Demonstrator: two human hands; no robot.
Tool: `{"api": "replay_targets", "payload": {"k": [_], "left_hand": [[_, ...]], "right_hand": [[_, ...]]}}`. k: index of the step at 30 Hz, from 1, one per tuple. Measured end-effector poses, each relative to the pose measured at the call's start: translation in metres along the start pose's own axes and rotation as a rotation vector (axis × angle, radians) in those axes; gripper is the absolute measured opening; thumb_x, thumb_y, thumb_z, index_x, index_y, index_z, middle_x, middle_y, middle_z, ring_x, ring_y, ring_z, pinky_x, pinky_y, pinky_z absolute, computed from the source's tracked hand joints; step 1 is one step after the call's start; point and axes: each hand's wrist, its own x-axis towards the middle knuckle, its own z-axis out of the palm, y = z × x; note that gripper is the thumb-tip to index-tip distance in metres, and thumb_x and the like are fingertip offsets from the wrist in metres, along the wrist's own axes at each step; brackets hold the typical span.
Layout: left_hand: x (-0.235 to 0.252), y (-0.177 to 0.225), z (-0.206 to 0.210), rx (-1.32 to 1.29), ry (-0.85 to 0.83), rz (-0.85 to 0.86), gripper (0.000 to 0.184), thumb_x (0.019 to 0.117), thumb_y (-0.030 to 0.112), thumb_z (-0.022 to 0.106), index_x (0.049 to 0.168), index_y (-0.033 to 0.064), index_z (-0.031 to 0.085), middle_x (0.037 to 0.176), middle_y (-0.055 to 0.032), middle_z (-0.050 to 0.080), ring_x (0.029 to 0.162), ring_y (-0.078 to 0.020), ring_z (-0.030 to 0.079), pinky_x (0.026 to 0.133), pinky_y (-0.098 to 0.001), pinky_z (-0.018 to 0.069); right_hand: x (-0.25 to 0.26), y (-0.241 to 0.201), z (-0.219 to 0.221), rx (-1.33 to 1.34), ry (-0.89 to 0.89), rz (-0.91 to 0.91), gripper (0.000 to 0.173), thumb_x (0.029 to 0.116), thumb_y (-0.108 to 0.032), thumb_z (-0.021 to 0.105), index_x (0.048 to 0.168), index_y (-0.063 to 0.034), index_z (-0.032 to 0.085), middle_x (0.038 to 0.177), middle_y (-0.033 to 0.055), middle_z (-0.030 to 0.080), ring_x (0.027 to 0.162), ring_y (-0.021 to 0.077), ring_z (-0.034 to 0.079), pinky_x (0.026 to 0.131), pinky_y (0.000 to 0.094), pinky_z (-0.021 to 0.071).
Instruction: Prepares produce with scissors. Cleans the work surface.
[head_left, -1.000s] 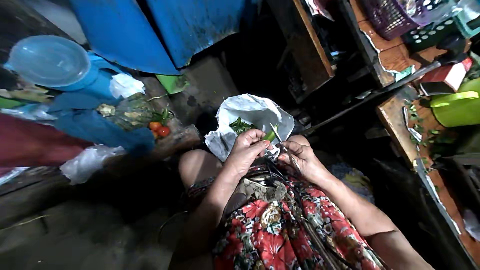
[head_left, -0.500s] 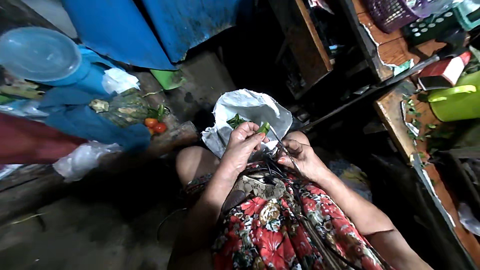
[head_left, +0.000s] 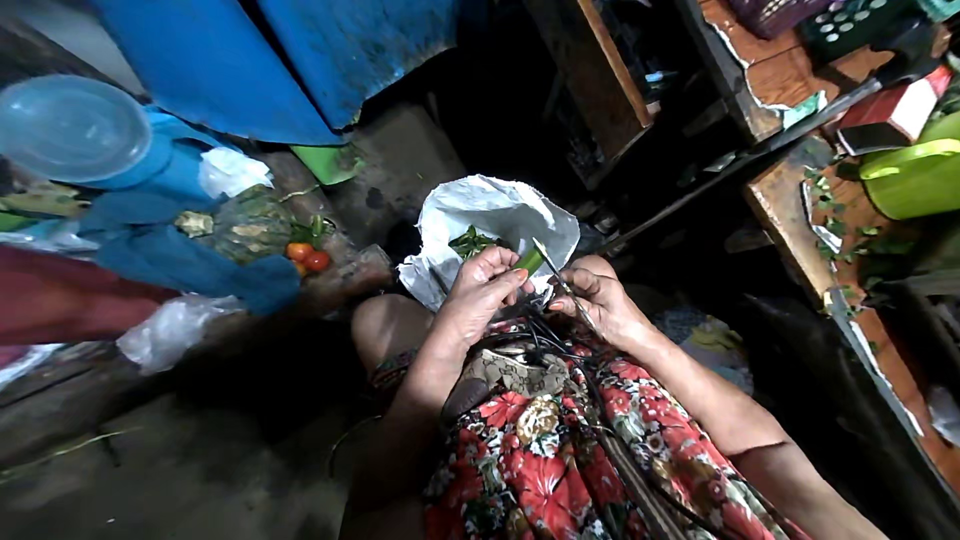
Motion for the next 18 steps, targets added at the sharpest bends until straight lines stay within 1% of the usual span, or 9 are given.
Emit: {"api": "replay_targets", "payload": {"k": [2, 5, 7, 10, 11, 13, 15, 17, 18], "left_hand": [[-0.0005, -0.0005, -0.0035, 0.030, -0.007, -0.008, 0.007, 0.0987, 0.003, 0.058, 0.102, 0.0051, 0.064, 0.077, -0.0021, 0.068, 0.059, -0.0038, 0.057, 0.054, -0.0160, 0.0461], [-0.0009, -0.0026, -0.0051, 0.053, 0.005, -0.003, 0.006, 0.0978, 0.002, 0.058, 0.097, 0.0051, 0.063, 0.072, -0.0009, 0.065, 0.057, -0.0038, 0.056, 0.053, -0.0161, 0.0459], [-0.0003, -0.0046, -0.0063, 0.056, 0.005, -0.005, 0.006, 0.0976, 0.001, 0.058, 0.096, 0.0050, 0.063, 0.072, -0.0007, 0.064, 0.057, -0.0042, 0.056, 0.053, -0.0167, 0.0470], [0.0001, -0.0061, -0.0072, 0.095, 0.013, -0.009, 0.006, 0.0982, 0.004, 0.058, 0.096, 0.0061, 0.063, 0.071, 0.0001, 0.064, 0.057, -0.0041, 0.055, 0.053, -0.0168, 0.0450], [0.0001, -0.0060, -0.0073, 0.100, 0.013, -0.008, 0.007, 0.0982, 0.004, 0.057, 0.095, 0.0066, 0.063, 0.071, 0.0005, 0.064, 0.057, -0.0037, 0.055, 0.053, -0.0164, 0.0444], [-0.0002, -0.0062, -0.0069, 0.091, 0.008, 0.001, 0.007, 0.0974, 0.004, 0.057, 0.095, 0.0069, 0.063, 0.070, 0.0006, 0.064, 0.056, -0.0033, 0.055, 0.053, -0.0159, 0.0449], [-0.0005, -0.0054, -0.0069, 0.078, 0.002, -0.002, 0.007, 0.0977, 0.002, 0.057, 0.096, 0.0061, 0.063, 0.070, 0.0001, 0.064, 0.056, -0.0038, 0.056, 0.052, -0.0158, 0.0454], [-0.0004, -0.0056, -0.0081, 0.059, 0.000, 0.007, 0.007, 0.0986, 0.003, 0.057, 0.098, 0.0066, 0.063, 0.072, 0.0000, 0.065, 0.058, -0.0035, 0.057, 0.052, -0.0154, 0.0457], [-0.0002, -0.0061, -0.0090, 0.040, -0.001, 0.019, 0.007, 0.0988, 0.004, 0.057, 0.099, 0.0073, 0.063, 0.075, -0.0002, 0.066, 0.060, -0.0037, 0.058, 0.054, -0.0157, 0.0469]], "right_hand": [[0.0006, 0.0005, -0.0012, -0.016, -0.013, 0.006, 0.027, 0.0958, -0.028, 0.072, 0.111, -0.0052, 0.070, 0.080, -0.0042, 0.067, 0.068, -0.0019, 0.059, 0.065, 0.0179, 0.0522], [0.0007, 0.0015, -0.0018, -0.043, -0.051, 0.008, 0.028, 0.0963, -0.030, 0.071, 0.110, -0.0050, 0.070, 0.079, -0.0041, 0.067, 0.067, -0.0021, 0.059, 0.065, 0.0180, 0.0512], [0.0011, 0.0027, -0.0020, -0.051, -0.073, 0.003, 0.029, 0.0969, -0.031, 0.071, 0.109, -0.0047, 0.070, 0.079, -0.0032, 0.067, 0.068, -0.0013, 0.059, 0.065, 0.0188, 0.0519], [0.0028, 0.0036, -0.0019, -0.063, -0.076, 0.015, 0.029, 0.0964, -0.032, 0.071, 0.109, -0.0055, 0.070, 0.078, -0.0029, 0.066, 0.065, -0.0004, 0.059, 0.063, 0.0200, 0.0519], [0.0033, 0.0035, -0.0019, -0.071, -0.074, 0.024, 0.029, 0.0959, -0.031, 0.072, 0.109, -0.0059, 0.070, 0.079, -0.0031, 0.067, 0.066, -0.0005, 0.059, 0.064, 0.0201, 0.0521], [0.0040, 0.0036, -0.0010, -0.072, -0.055, 0.042, 0.029, 0.0948, -0.029, 0.074, 0.112, -0.0057, 0.070, 0.082, -0.0024, 0.069, 0.069, -0.0003, 0.061, 0.067, 0.0206, 0.0535], [0.0051, 0.0069, 0.0007, -0.041, 0.005, 0.043, 0.028, 0.0929, -0.025, 0.076, 0.113, -0.0060, 0.070, 0.085, -0.0012, 0.070, 0.072, 0.0014, 0.063, 0.068, 0.0221, 0.0552], [0.0069, 0.0082, 0.0007, -0.001, 0.071, 0.055, 0.027, 0.0916, -0.020, 0.077, 0.114, -0.0066, 0.071, 0.090, -0.0006, 0.067, 0.075, 0.0029, 0.062, 0.069, 0.0216, 0.0552], [0.0078, 0.0080, 0.0003, 0.032, 0.088, 0.086, 0.027, 0.0913, -0.019, 0.077, 0.114, -0.0069, 0.071, 0.090, -0.0002, 0.068, 0.074, 0.0041, 0.063, 0.068, 0.0224, 0.0559]]}}
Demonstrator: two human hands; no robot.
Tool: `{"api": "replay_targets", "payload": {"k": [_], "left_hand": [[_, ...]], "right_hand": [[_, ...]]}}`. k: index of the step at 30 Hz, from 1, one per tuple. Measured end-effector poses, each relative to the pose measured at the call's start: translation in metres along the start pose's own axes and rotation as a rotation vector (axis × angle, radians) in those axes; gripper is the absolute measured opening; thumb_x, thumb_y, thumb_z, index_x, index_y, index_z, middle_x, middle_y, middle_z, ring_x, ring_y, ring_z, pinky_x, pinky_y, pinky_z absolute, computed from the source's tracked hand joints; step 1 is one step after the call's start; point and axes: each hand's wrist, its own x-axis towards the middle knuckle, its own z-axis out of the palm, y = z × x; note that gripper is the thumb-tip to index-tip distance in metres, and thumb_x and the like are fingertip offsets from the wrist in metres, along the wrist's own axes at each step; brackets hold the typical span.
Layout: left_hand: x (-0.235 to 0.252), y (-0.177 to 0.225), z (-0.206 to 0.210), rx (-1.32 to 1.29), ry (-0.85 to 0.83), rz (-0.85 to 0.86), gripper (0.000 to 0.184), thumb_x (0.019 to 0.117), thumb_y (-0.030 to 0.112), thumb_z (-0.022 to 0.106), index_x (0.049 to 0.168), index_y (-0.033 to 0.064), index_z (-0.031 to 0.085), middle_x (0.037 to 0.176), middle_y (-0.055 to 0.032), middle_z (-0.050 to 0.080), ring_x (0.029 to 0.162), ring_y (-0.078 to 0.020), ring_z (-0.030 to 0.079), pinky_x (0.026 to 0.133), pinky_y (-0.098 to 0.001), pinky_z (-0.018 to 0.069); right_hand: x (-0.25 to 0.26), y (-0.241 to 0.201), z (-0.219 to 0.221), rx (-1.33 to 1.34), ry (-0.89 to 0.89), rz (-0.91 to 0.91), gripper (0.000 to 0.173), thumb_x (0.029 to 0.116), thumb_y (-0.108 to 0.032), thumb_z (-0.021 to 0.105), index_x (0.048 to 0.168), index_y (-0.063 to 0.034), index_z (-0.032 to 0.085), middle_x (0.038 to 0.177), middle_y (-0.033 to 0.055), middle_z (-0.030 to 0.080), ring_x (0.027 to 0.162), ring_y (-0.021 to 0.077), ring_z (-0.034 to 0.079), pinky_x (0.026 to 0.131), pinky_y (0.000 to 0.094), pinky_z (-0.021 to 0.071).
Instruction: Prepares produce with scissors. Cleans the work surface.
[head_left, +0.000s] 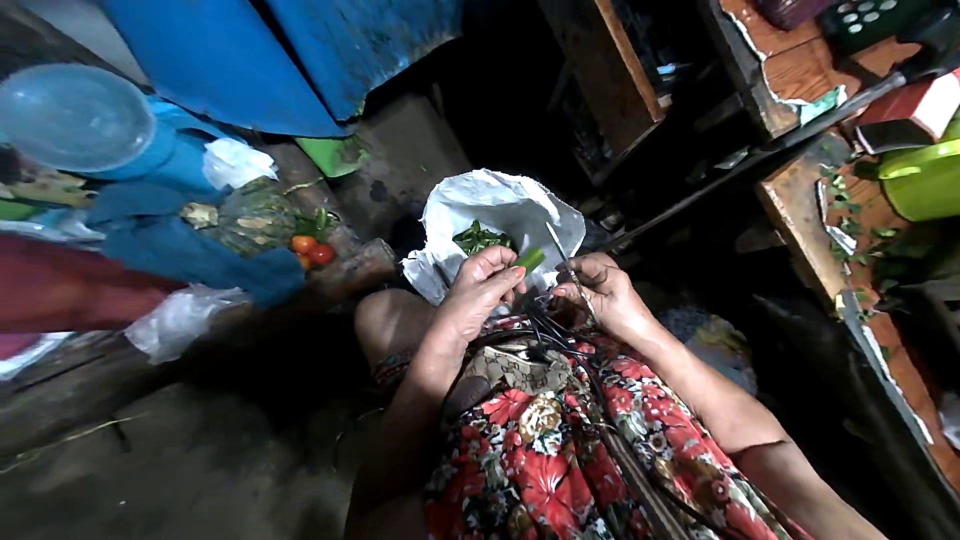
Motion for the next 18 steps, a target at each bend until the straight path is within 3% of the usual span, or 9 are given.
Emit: {"api": "replay_targets", "payload": {"k": [2, 4, 5, 8, 11, 15, 18], "left_hand": [[0.000, -0.001, -0.001, -0.043, -0.022, 0.038, 0.010, 0.0980, 0.007, 0.057, 0.102, 0.0097, 0.065, 0.090, -0.0003, 0.069, 0.067, -0.0042, 0.060, 0.058, -0.0174, 0.0492], [0.002, -0.005, 0.001, -0.123, -0.080, 0.060, 0.017, 0.0960, 0.007, 0.057, 0.107, 0.0097, 0.069, 0.121, -0.0043, 0.069, 0.076, -0.0050, 0.063, 0.061, -0.0189, 0.0513], [0.004, -0.008, 0.002, -0.179, -0.122, 0.068, 0.016, 0.0959, 0.009, 0.057, 0.107, 0.0095, 0.069, 0.128, -0.0066, 0.067, 0.077, -0.0053, 0.063, 0.061, -0.0197, 0.0512], [0.009, -0.015, 0.006, -0.394, -0.229, 0.069, 0.013, 0.0979, 0.013, 0.058, 0.104, 0.0138, 0.068, 0.113, -0.0074, 0.072, 0.076, -0.0073, 0.066, 0.063, -0.0213, 0.0543], [0.010, -0.018, 0.007, -0.481, -0.271, 0.121, 0.009, 0.0967, 0.014, 0.061, 0.101, 0.0146, 0.069, 0.101, -0.0054, 0.071, 0.077, -0.0083, 0.065, 0.068, -0.0224, 0.0555], [0.011, -0.020, 0.007, -0.508, -0.256, 0.144, 0.009, 0.0964, 0.013, 0.062, 0.102, 0.0128, 0.069, 0.099, -0.0059, 0.071, 0.076, -0.0093, 0.065, 0.069, -0.0236, 0.0560], [0.010, -0.019, 0.008, -0.466, -0.234, 0.125, 0.012, 0.0984, 0.011, 0.058, 0.104, 0.0115, 0.069, 0.105, -0.0072, 0.071, 0.079, -0.0102, 0.066, 0.071, -0.0248, 0.0564]], "right_hand": [[0.001, -0.002, 0.000, 0.039, -0.031, 0.075, 0.027, 0.0916, -0.019, 0.077, 0.115, -0.0077, 0.070, 0.086, -0.0004, 0.068, 0.068, 0.0052, 0.062, 0.063, 0.0234, 0.0550], [0.000, -0.006, 0.002, 0.051, -0.121, 0.115, 0.027, 0.0932, -0.022, 0.076, 0.115, -0.0073, 0.070, 0.081, -0.0019, 0.070, 0.064, 0.0034, 0.061, 0.060, 0.0223, 0.0534], [-0.001, -0.009, 0.004, 0.053, -0.169, 0.129, 0.028, 0.0940, -0.024, 0.075, 0.116, -0.0070, 0.069, 0.081, -0.0021, 0.070, 0.063, 0.0025, 0.061, 0.059, 0.0211, 0.0526], [-0.001, -0.011, 0.007, 0.100, -0.248, 0.159, 0.027, 0.0954, -0.025, 0.073, 0.115, -0.0065, 0.069, 0.080, -0.0020, 0.069, 0.062, 0.0023, 0.060, 0.058, 0.0193, 0.0519], [-0.001, -0.006, 0.003, 0.347, -0.324, 0.184, 0.026, 0.0944, -0.014, 0.072, 0.118, -0.0037, 0.067, 0.080, -0.0017, 0.069, 0.063, 0.0035, 0.062, 0.059, 0.0196, 0.0538], [-0.002, 0.002, -0.003, 0.443, -0.405, 0.191, 0.034, 0.0957, -0.005, 0.064, 0.129, -0.0013, 0.063, 0.092, -0.0009, 0.070, 0.080, 0.0044, 0.065, 0.077, 0.0224, 0.0564], [-0.005, 0.003, -0.005, 0.432, -0.371, 0.207, 0.031, 0.1023, -0.011, 0.058, 0.131, -0.0009, 0.062, 0.092, 0.0030, 0.071, 0.073, 0.0071, 0.065, 0.070, 0.0232, 0.0569]]}}
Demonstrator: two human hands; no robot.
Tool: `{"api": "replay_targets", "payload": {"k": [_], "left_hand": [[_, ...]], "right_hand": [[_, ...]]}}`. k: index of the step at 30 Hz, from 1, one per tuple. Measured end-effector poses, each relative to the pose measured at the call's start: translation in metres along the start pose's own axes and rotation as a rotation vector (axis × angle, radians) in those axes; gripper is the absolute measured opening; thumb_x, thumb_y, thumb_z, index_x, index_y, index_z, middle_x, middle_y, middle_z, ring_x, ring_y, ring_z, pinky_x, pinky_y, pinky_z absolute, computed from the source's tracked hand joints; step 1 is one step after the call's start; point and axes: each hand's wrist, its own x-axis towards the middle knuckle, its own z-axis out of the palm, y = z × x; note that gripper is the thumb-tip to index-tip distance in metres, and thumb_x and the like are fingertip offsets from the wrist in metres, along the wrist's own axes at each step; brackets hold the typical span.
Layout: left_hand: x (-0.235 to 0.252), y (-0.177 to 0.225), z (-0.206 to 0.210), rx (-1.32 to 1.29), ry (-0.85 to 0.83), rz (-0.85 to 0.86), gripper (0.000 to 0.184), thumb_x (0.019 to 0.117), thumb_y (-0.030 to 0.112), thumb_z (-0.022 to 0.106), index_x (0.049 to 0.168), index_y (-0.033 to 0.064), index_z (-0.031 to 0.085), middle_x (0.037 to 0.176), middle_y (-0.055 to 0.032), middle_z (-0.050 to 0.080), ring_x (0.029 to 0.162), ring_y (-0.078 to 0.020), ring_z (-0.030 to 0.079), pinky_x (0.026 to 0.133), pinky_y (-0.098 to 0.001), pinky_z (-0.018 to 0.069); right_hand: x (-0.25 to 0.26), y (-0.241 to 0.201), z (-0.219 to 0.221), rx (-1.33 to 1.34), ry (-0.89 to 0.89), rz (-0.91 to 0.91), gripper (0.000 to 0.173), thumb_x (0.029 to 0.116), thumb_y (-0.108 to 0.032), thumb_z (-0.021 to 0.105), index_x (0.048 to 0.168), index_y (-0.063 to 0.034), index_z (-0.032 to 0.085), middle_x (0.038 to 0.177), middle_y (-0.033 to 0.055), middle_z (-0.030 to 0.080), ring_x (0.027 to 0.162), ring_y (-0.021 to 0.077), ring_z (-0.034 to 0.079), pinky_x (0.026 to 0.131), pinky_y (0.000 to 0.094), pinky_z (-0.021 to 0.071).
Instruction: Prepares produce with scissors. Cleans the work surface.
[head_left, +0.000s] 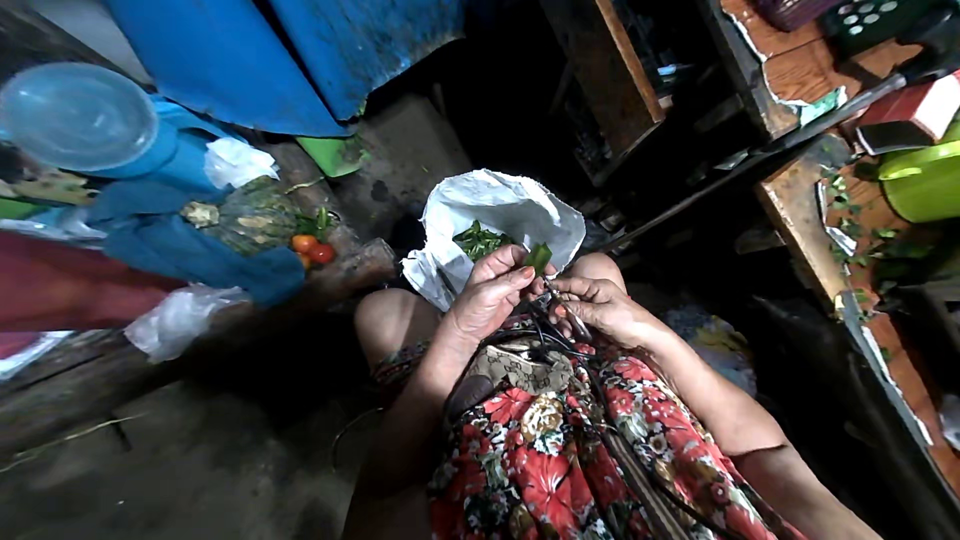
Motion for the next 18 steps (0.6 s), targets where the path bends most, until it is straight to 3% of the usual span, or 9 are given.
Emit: {"api": "replay_targets", "payload": {"k": [3, 6, 10, 18], "left_hand": [[0.0003, 0.0057, 0.0030, 0.161, 0.132, -0.026, 0.015, 0.1009, 0.011, 0.052, 0.107, 0.0104, 0.065, 0.115, -0.0074, 0.070, 0.083, -0.0105, 0.066, 0.071, -0.0247, 0.0555], [0.0017, 0.0076, 0.0030, 0.253, 0.280, -0.061, 0.012, 0.1030, 0.012, 0.051, 0.107, 0.0116, 0.062, 0.111, -0.0054, 0.069, 0.075, -0.0079, 0.063, 0.064, -0.0212, 0.0522], [0.0026, 0.0036, 0.0051, 0.292, 0.319, -0.071, 0.012, 0.1039, 0.009, 0.051, 0.102, 0.0120, 0.062, 0.087, -0.0016, 0.068, 0.060, -0.0038, 0.054, 0.054, -0.0161, 0.0445], [0.0027, 0.0046, 0.0094, 0.352, 0.302, -0.134, 0.009, 0.1022, 0.006, 0.053, 0.099, 0.0093, 0.061, 0.072, 0.0019, 0.059, 0.054, -0.0025, 0.049, 0.050, -0.0151, 0.0413]], "right_hand": [[-0.0041, 0.0017, -0.0013, -0.018, 0.102, 0.016, 0.028, 0.1045, -0.015, 0.055, 0.128, -0.0006, 0.064, 0.089, 0.0043, 0.071, 0.070, 0.0092, 0.065, 0.066, 0.0238, 0.0562], [-0.0076, 0.0045, -0.0029, 0.018, 0.172, 0.019, 0.027, 0.1030, -0.014, 0.058, 0.126, -0.0004, 0.063, 0.091, 0.0069, 0.071, 0.074, 0.0124, 0.068, 0.070, 0.0264, 0.0587], [-0.0097, 0.0078, -0.0027, 0.036, 0.132, -0.012, 0.030, 0.1005, -0.019, 0.063, 0.122, 0.0010, 0.062, 0.092, 0.0059, 0.071, 0.078, 0.0123, 0.069, 0.073, 0.0267, 0.0588], [-0.0071, 0.0040, 0.0011, -0.145, 0.173, -0.076, 0.032, 0.0996, -0.022, 0.065, 0.123, 0.0002, 0.064, 0.085, 0.0002, 0.070, 0.070, 0.0059, 0.064, 0.067, 0.0230, 0.0563]]}}
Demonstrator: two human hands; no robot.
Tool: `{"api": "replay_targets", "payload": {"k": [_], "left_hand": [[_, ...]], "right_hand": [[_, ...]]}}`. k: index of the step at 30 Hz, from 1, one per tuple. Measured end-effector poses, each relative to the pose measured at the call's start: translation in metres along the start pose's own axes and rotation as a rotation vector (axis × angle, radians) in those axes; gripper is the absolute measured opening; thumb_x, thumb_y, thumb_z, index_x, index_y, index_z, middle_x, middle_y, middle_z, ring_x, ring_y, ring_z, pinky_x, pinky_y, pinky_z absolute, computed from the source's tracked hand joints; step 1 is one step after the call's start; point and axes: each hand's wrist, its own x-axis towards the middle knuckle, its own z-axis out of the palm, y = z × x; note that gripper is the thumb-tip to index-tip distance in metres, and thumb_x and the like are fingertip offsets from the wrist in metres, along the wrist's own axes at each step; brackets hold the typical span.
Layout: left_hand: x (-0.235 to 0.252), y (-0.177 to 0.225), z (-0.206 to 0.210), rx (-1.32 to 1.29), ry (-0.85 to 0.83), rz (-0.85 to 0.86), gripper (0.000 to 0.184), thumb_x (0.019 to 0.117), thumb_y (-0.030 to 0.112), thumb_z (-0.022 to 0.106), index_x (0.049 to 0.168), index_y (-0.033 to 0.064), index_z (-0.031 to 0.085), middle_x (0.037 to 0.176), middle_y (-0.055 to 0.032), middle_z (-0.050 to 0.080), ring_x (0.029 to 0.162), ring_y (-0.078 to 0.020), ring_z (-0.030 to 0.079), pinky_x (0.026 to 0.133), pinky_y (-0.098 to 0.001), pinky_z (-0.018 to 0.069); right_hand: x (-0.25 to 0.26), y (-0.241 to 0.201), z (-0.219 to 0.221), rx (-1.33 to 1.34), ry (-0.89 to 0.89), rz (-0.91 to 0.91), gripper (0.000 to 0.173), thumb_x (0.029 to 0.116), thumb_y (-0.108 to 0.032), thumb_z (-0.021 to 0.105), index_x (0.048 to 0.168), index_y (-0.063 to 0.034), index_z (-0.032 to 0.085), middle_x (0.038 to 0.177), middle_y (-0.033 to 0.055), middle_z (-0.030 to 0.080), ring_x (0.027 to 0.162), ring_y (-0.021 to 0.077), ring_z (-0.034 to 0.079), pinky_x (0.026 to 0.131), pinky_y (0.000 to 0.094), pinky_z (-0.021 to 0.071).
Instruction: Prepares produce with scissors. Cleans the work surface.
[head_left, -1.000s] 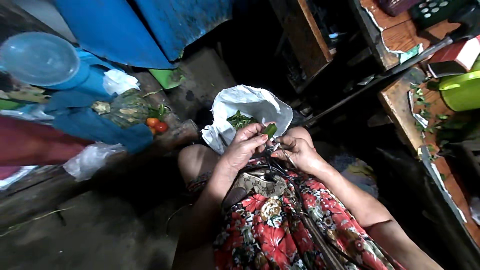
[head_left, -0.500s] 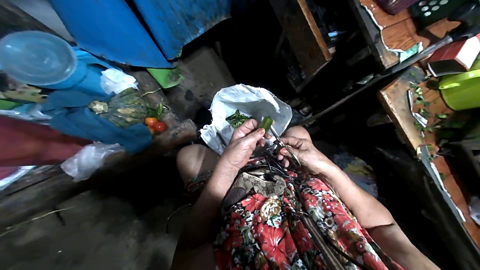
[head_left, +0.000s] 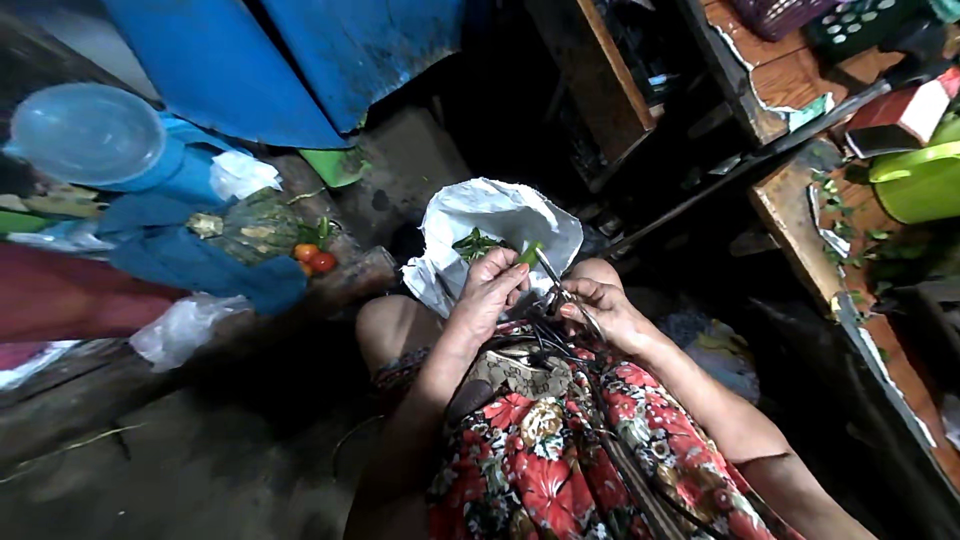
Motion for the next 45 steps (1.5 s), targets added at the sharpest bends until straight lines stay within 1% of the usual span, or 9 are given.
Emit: {"api": "replay_targets", "payload": {"k": [5, 14, 19, 26, 33, 35, 37, 40, 45], "left_hand": [[0.000, -0.001, -0.001, 0.010, -0.061, -0.009, 0.011, 0.1012, 0.005, 0.053, 0.094, 0.0096, 0.060, 0.067, 0.0027, 0.054, 0.051, -0.0016, 0.045, 0.047, -0.0138, 0.0372], [0.001, -0.002, -0.004, -0.009, -0.106, -0.015, 0.011, 0.0998, 0.004, 0.052, 0.092, 0.0084, 0.059, 0.062, 0.0037, 0.048, 0.049, -0.0019, 0.041, 0.045, -0.0147, 0.0336], [0.000, 0.000, -0.001, -0.002, -0.080, -0.030, 0.006, 0.0993, 0.004, 0.055, 0.096, 0.0057, 0.059, 0.062, 0.0036, 0.045, 0.049, -0.0022, 0.039, 0.046, -0.0159, 0.0322], [0.001, 0.001, -0.001, -0.001, -0.092, -0.043, 0.010, 0.0989, 0.004, 0.055, 0.089, 0.0075, 0.057, 0.061, 0.0046, 0.042, 0.050, -0.0028, 0.037, 0.047, -0.0167, 0.0308], [0.000, 0.006, -0.001, -0.039, 0.016, 0.006, 0.008, 0.1023, 0.006, 0.054, 0.096, 0.0060, 0.058, 0.065, 0.0019, 0.046, 0.052, -0.0041, 0.039, 0.047, -0.0168, 0.0318], [-0.002, 0.005, 0.000, -0.040, 0.031, 0.021, 0.008, 0.1024, 0.007, 0.053, 0.096, 0.0066, 0.058, 0.065, 0.0016, 0.046, 0.051, -0.0043, 0.039, 0.047, -0.0168, 0.0311], [-0.003, 0.003, 0.000, -0.019, 0.015, 0.038, 0.009, 0.1028, 0.009, 0.053, 0.096, 0.0076, 0.058, 0.065, 0.0020, 0.046, 0.050, -0.0036, 0.038, 0.046, -0.0165, 0.0302], [-0.004, 0.005, 0.003, 0.021, -0.021, 0.042, 0.010, 0.1026, 0.007, 0.051, 0.096, 0.0074, 0.058, 0.065, 0.0035, 0.046, 0.051, -0.0030, 0.039, 0.047, -0.0166, 0.0299], [-0.003, 0.002, 0.003, 0.054, -0.088, 0.034, 0.012, 0.1018, 0.007, 0.050, 0.092, 0.0093, 0.056, 0.063, 0.0046, 0.045, 0.050, -0.0023, 0.038, 0.046, -0.0156, 0.0299]], "right_hand": [[0.003, -0.003, 0.002, -0.074, 0.033, 0.012, 0.028, 0.1004, -0.020, 0.065, 0.122, -0.0025, 0.067, 0.084, 0.0002, 0.071, 0.065, 0.0049, 0.063, 0.062, 0.0209, 0.0548], [0.006, -0.002, 0.004, -0.121, 0.070, -0.041, 0.028, 0.0986, -0.023, 0.068, 0.120, -0.0044, 0.068, 0.083, -0.0020, 0.070, 0.066, 0.0033, 0.063, 0.062, 0.0210, 0.0552], [0.009, 0.004, 0.004, -0.179, 0.095, -0.119, 0.027, 0.0990, -0.022, 0.065, 0.117, -0.0026, 0.070, 0.087, -0.0016, 0.072, 0.068, 0.0035, 0.065, 0.060, 0.0217, 0.0559], [0.008, 0.006, 0.002, -0.178, 0.071, -0.155, 0.029, 0.0969, -0.023, 0.070, 0.117, -0.0021, 0.068, 0.091, -0.0006, 0.071, 0.067, 0.0045, 0.063, 0.057, 0.0217, 0.0542], [0.009, 0.014, -0.001, -0.112, 0.145, -0.193, 0.030, 0.0942, -0.025, 0.073, 0.114, -0.0027, 0.068, 0.081, -0.0020, 0.070, 0.059, 0.0058, 0.062, 0.052, 0.0219, 0.0532], [0.008, 0.013, 0.000, -0.104, 0.129, -0.193, 0.033, 0.0937, -0.027, 0.073, 0.115, -0.0027, 0.067, 0.084, -0.0019, 0.071, 0.064, 0.0059, 0.064, 0.056, 0.0221, 0.0551], [0.007, 0.010, 0.003, -0.149, 0.098, -0.186, 0.038, 0.0932, -0.031, 0.074, 0.117, -0.0025, 0.067, 0.093, -0.0018, 0.072, 0.075, 0.0050, 0.067, 0.066, 0.0227, 0.0576], [0.006, 0.004, 0.010, -0.219, 0.075, -0.147, 0.034, 0.0932, -0.025, 0.072, 0.118, -0.0015, 0.068, 0.098, -0.0024, 0.072, 0.084, 0.0016, 0.067, 0.076, 0.0212, 0.0584], [0.007, 0.001, 0.011, -0.194, 0.080, -0.056, 0.030, 0.0952, -0.025, 0.072, 0.116, -0.0027, 0.068, 0.083, -0.0031, 0.070, 0.068, 0.0025, 0.064, 0.064, 0.0213, 0.0565]]}}
